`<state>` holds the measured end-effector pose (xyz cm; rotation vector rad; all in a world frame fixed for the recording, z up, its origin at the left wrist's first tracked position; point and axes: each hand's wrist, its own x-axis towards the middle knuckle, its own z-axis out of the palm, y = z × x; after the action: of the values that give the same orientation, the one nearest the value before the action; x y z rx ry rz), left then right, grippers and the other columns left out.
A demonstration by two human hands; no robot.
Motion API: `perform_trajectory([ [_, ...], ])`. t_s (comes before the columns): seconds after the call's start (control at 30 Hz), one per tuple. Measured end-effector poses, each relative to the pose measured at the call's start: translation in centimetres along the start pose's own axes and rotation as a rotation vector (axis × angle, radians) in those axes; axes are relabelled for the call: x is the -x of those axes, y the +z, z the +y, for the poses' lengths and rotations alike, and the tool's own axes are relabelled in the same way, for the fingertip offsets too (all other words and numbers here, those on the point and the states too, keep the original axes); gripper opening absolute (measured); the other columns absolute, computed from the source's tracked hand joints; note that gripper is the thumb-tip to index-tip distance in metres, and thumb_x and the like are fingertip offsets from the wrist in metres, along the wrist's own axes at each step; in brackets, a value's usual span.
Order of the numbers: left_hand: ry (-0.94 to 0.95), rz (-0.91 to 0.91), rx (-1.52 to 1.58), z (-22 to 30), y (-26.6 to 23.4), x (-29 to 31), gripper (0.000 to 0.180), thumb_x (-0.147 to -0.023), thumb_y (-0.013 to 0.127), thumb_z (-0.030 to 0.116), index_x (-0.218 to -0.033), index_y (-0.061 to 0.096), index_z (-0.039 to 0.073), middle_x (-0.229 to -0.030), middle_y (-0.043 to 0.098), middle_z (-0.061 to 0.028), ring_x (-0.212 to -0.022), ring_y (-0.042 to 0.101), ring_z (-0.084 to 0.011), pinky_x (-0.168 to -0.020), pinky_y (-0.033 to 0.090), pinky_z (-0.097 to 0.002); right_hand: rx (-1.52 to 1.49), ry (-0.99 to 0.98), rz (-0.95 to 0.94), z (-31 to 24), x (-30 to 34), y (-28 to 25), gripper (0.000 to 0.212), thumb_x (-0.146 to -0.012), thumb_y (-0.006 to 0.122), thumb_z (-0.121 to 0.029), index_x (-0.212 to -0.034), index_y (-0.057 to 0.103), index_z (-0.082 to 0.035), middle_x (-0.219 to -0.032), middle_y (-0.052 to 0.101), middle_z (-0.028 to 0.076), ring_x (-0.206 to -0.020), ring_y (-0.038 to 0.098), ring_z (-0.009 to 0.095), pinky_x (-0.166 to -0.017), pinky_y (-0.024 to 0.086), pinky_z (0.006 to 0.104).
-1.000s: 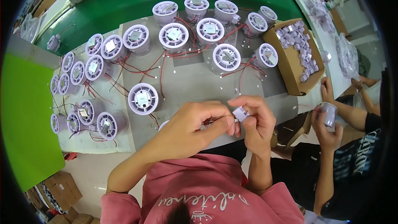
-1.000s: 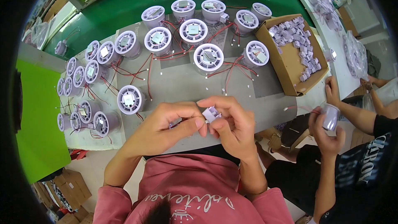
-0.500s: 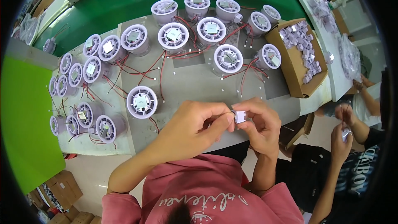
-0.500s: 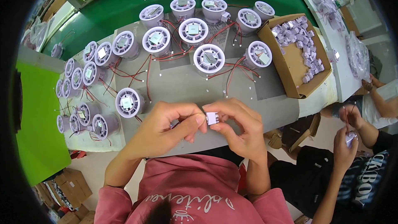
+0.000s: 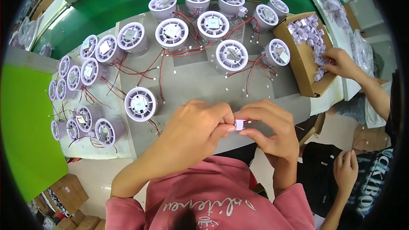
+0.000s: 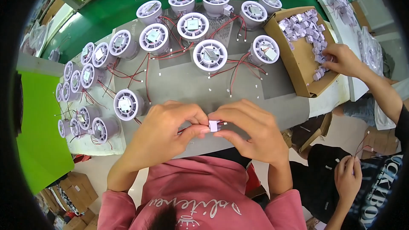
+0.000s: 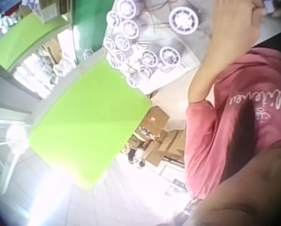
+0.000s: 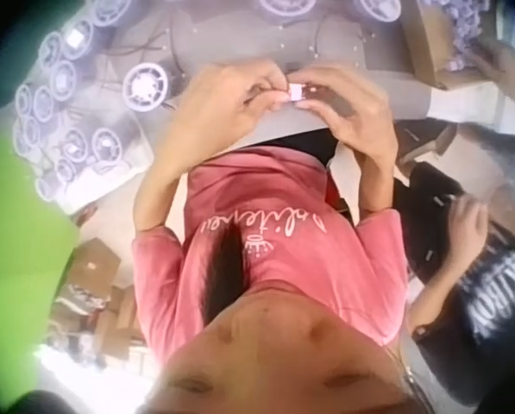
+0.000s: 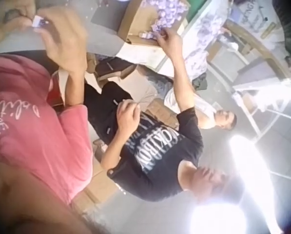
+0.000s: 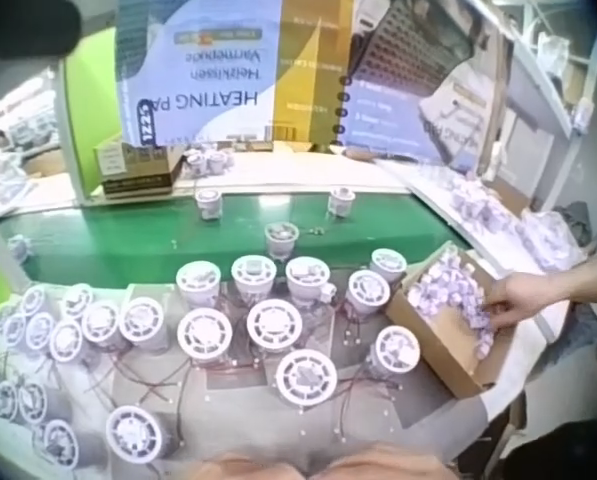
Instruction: The person assembles electronic components by hand, connecting wires and connectors into plastic housings on a production line.
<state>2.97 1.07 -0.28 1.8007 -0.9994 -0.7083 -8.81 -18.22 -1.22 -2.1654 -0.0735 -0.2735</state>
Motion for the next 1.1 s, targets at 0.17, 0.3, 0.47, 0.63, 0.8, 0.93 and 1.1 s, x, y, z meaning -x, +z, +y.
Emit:
perform_trajectory([
  [0.17, 0.077, 0.151, -0.553, 2.4, -0.9, 2.3, 0.041, -0.078, 0.080, 0.028, -0.107, 0.063, 0.004, -0.101, 0.067, -0.0114, -0.095, 0.063, -0.0319, -0.079, 0.048, -0.0395, 0.184, -0.054, -0.105, 0.0, -0.7, 0.3, 0.034, -0.071, 0.081, -0.009, -0.103, 0.070, -0.004, -0.101, 0.067, 0.008, -0.087, 0.062, 0.029, -0.075, 0.051, 0.0373],
  [0.3, -0.091, 0.028, -0.555, 2.6, -1.9, 5.3, 0.061, -0.069, 0.085, 0.026, -0.119, 0.057, 0.004, -0.113, 0.064, -0.0132, -0.106, 0.059, -0.0360, -0.087, 0.047, -0.0435, 0.178, -0.042, -0.218, 0.4, -0.8, 0.7, 0.033, -0.074, 0.079, -0.011, -0.106, 0.070, -0.007, -0.102, 0.066, 0.007, -0.092, 0.061, 0.027, -0.080, 0.049, 0.0367],
  [0.47, -0.113, 0.073, -0.446, 0.6, -1.4, 6.3, 0.065, -0.065, 0.087, 0.013, -0.121, 0.057, 0.005, -0.115, 0.064, -0.0134, -0.107, 0.060, -0.0362, -0.088, 0.049, -0.0430, 0.416, -0.223, -0.324, -0.9, -1.8, 2.0, 0.030, -0.077, 0.076, -0.010, -0.106, 0.069, -0.007, -0.100, 0.066, 0.006, -0.094, 0.061, 0.026, -0.089, 0.045, 0.0388],
  [0.63, -0.059, 0.137, -0.350, -0.3, -1.7, 6.7, 0.067, -0.065, 0.088, 0.011, -0.124, 0.059, 0.006, -0.116, 0.066, -0.0131, -0.103, 0.064, -0.0341, -0.084, 0.053, -0.0395, 0.253, -0.233, -0.347, -2.2, -2.2, 2.8, 0.032, -0.076, 0.077, -0.009, -0.107, 0.069, -0.004, -0.099, 0.067, 0.007, -0.094, 0.062, 0.027, -0.084, 0.048, 0.0385],
  [0.8, -0.062, 0.163, 0.020, -0.2, -2.0, 6.9, 0.065, -0.067, 0.092, 0.020, -0.123, 0.062, 0.005, -0.111, 0.070, -0.0110, -0.095, 0.071, -0.0277, -0.081, 0.058, -0.0352, -0.076, -0.152, -0.135, -3.3, -2.2, 2.7, 0.032, -0.072, 0.081, -0.007, -0.102, 0.074, -0.002, -0.092, 0.069, 0.013, -0.078, 0.066, 0.028, -0.069, 0.053, 0.0355],
  [0.93, -0.075, 0.178, 0.241, -0.3, -1.8, 6.9, 0.065, -0.065, 0.094, 0.022, -0.121, 0.065, 0.004, -0.109, 0.072, -0.0091, -0.094, 0.072, -0.0194, -0.079, 0.059, -0.0324, -0.166, -0.093, -0.093, -3.7, -1.9, 2.6, 0.031, -0.071, 0.083, -0.009, -0.100, 0.075, -0.001, -0.090, 0.069, 0.013, -0.078, 0.066, 0.026, -0.069, 0.053, 0.0345],
  [1.1, -0.116, 0.186, 0.309, 0.1, -1.7, 6.6, 0.066, -0.064, 0.094, 0.021, -0.121, 0.065, 0.003, -0.107, 0.072, -0.0080, -0.093, 0.072, -0.0152, -0.077, 0.060, -0.0304, -0.221, -0.031, -0.004, -4.3, -1.3, 2.6, 0.027, -0.075, 0.083, -0.011, -0.097, 0.074, 0.000, -0.090, 0.070, 0.014, -0.079, 0.066, 0.023, -0.068, 0.052, 0.0322],
])
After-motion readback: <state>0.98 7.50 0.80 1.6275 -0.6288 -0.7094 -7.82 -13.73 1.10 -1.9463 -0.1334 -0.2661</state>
